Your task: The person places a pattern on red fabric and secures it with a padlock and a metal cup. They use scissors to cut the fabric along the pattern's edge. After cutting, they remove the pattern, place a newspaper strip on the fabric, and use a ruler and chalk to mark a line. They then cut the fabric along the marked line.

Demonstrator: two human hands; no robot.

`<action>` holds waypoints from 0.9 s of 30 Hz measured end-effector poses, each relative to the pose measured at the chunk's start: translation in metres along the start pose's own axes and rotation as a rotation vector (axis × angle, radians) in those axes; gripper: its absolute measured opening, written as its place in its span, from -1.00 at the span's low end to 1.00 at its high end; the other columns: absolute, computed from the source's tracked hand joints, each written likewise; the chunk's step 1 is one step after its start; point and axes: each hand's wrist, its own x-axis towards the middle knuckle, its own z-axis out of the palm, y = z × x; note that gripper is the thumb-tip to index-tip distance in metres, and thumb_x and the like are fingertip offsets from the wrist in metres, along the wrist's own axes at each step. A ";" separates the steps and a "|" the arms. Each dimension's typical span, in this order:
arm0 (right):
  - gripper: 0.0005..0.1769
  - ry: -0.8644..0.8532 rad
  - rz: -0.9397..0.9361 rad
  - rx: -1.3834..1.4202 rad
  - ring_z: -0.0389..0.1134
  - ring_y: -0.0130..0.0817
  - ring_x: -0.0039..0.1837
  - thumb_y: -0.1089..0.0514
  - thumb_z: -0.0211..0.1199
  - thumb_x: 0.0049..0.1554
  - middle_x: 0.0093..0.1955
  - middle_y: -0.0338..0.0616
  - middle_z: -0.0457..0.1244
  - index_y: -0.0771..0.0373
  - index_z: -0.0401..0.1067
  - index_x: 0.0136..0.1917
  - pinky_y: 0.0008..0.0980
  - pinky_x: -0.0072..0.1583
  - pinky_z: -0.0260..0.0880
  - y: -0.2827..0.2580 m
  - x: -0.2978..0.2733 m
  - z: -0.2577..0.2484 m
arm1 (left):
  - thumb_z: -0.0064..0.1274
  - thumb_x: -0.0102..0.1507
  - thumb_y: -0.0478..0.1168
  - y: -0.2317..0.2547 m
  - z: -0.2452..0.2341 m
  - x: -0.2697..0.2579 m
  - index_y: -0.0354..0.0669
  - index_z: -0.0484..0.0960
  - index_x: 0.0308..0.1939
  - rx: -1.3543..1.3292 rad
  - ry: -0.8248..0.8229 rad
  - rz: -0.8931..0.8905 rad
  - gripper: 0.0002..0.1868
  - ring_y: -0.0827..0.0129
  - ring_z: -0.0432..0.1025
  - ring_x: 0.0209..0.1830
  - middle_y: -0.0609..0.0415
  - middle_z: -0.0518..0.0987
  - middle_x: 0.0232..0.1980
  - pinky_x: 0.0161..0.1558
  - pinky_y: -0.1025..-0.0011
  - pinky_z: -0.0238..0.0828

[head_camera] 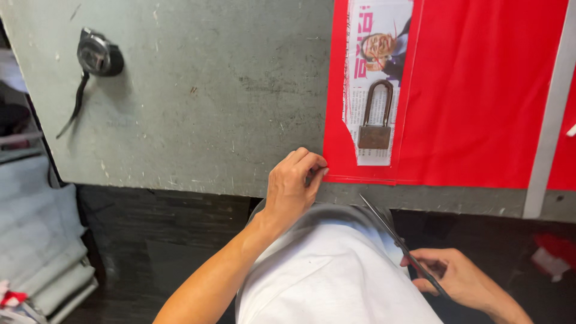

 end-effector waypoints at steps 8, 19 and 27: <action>-0.49 0.121 -0.184 0.284 0.26 -0.56 -0.28 0.25 0.57 -0.14 -0.38 -0.34 0.19 0.26 0.54 0.11 -0.49 -0.19 0.33 -0.006 0.036 0.086 | 0.21 0.17 -0.42 -0.008 -0.007 0.006 -0.14 0.62 -0.24 0.001 -0.115 0.059 -0.85 0.34 0.48 -0.41 0.14 0.54 -0.28 -0.37 0.37 0.42; -0.45 0.358 -0.260 0.362 0.15 -0.61 -0.32 0.18 0.58 -0.15 -0.37 -0.37 0.27 0.25 0.58 0.14 -0.54 -0.25 0.19 -0.039 0.040 0.142 | 0.23 0.16 -0.42 -0.010 -0.009 0.010 -0.12 0.64 -0.26 0.016 -0.173 0.074 -0.86 0.38 0.50 -0.42 0.17 0.55 -0.29 -0.42 0.40 0.41; -0.48 0.387 -0.182 0.347 0.13 -0.60 -0.34 0.18 0.59 -0.16 -0.40 -0.34 0.28 0.25 0.60 0.09 -0.54 -0.27 0.16 -0.045 0.039 0.149 | 0.24 0.16 -0.41 -0.012 -0.009 0.011 -0.14 0.64 -0.27 0.013 -0.181 0.072 -0.87 0.38 0.49 -0.45 0.16 0.55 -0.29 -0.42 0.40 0.42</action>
